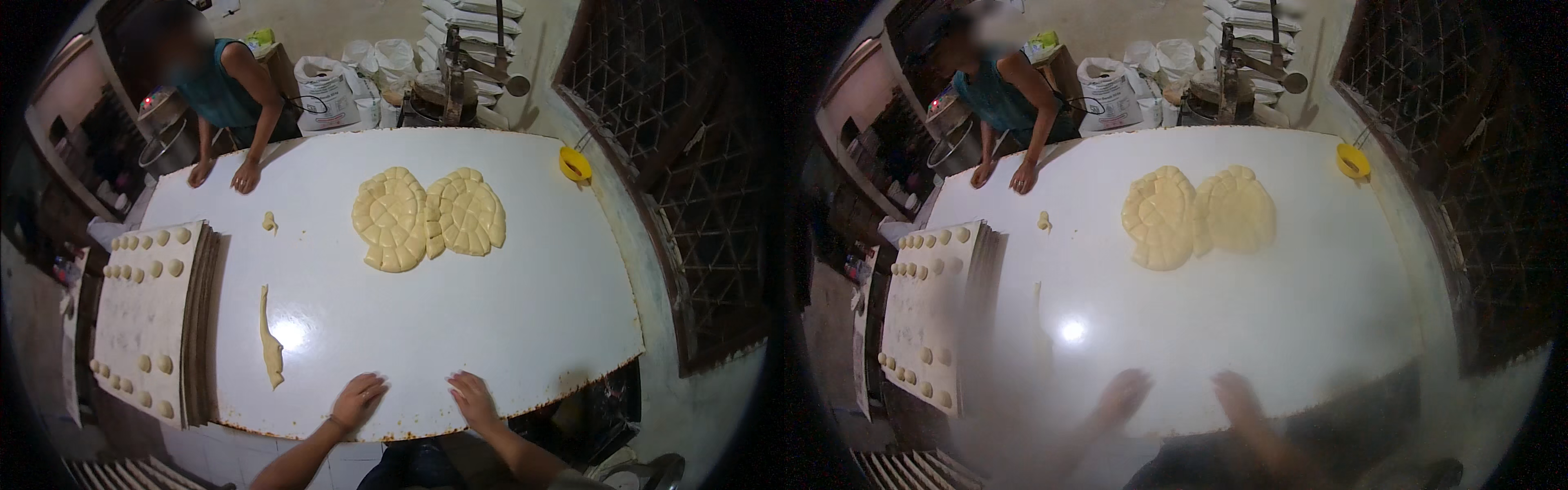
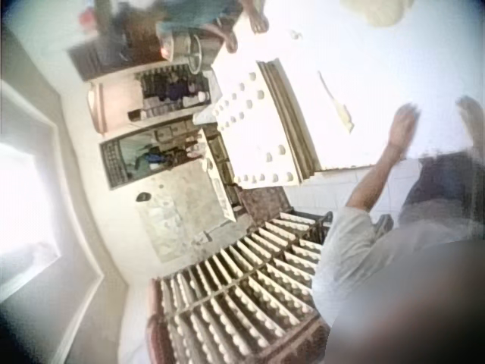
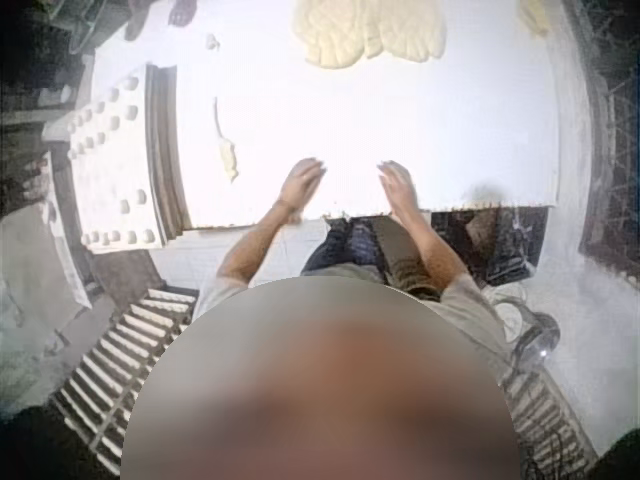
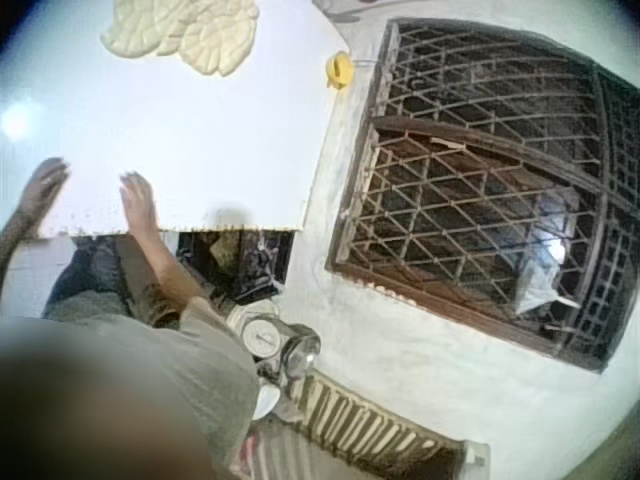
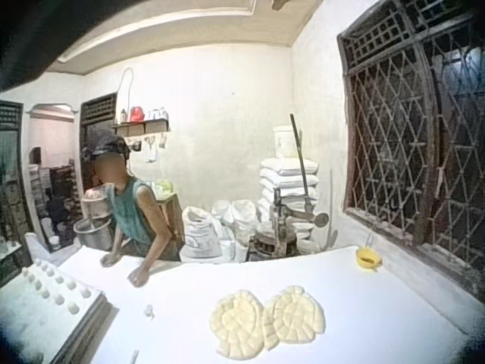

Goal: The person organizes trays of dough balls onto a cooling rack and shapes larger pieces of dough on a work table by hand.

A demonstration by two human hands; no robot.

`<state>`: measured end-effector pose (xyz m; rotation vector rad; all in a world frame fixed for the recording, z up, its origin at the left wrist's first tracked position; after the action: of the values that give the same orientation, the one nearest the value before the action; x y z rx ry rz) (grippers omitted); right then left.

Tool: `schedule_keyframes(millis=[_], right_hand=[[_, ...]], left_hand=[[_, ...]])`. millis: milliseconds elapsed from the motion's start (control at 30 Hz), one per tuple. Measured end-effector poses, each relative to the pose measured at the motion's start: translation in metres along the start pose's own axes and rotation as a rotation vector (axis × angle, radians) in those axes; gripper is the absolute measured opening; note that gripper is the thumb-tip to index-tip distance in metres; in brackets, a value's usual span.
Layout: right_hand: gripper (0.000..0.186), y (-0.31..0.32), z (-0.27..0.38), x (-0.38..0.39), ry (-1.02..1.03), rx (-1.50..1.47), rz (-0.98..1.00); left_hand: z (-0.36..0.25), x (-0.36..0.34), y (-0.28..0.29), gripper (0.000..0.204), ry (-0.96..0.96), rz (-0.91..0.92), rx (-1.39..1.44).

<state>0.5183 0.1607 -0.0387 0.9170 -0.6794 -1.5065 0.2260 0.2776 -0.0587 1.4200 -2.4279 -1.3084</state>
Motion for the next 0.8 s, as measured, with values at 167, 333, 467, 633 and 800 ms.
schedule_keyframes(millis=[167, 333, 467, 633, 800], right_hand=[[0.033, 0.020, -0.037, -0.071, -0.160, 0.003, -0.284], [0.028, 0.000, -0.026, -0.008, 0.071, 0.009, 0.015], [0.032, 0.005, -0.041, -0.055, -0.076, -0.015, -0.042], [0.029, -0.022, -0.028, -0.027, -0.032, -0.050, 0.073], [0.036, 0.008, -0.017, -0.047, -0.195, -0.053, -0.057]], left_hand=[[0.034, -0.056, -0.007, 0.017, 0.380, -0.190, 0.247], [-0.004, -0.015, 0.000, 0.018, 0.111, -0.100, -0.043], [0.071, 0.022, 0.006, 0.018, 0.507, -0.262, 0.323], [0.001, -0.046, 0.005, 0.022, 0.205, -0.138, 0.006], [0.015, -0.007, 0.061, 0.022, 0.279, -0.125, -0.029]])
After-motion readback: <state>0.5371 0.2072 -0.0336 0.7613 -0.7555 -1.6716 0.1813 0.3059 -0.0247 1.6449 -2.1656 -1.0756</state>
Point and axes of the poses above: each hand's wrist, its own x-axis away from the middle knuckle, its own y-axis out of the back of the hand, z = x × y, the point moved 4 cm from there along -x, towards the middle knuckle, and after that the axes turned 1 degree about x, right-handed, at the moved point
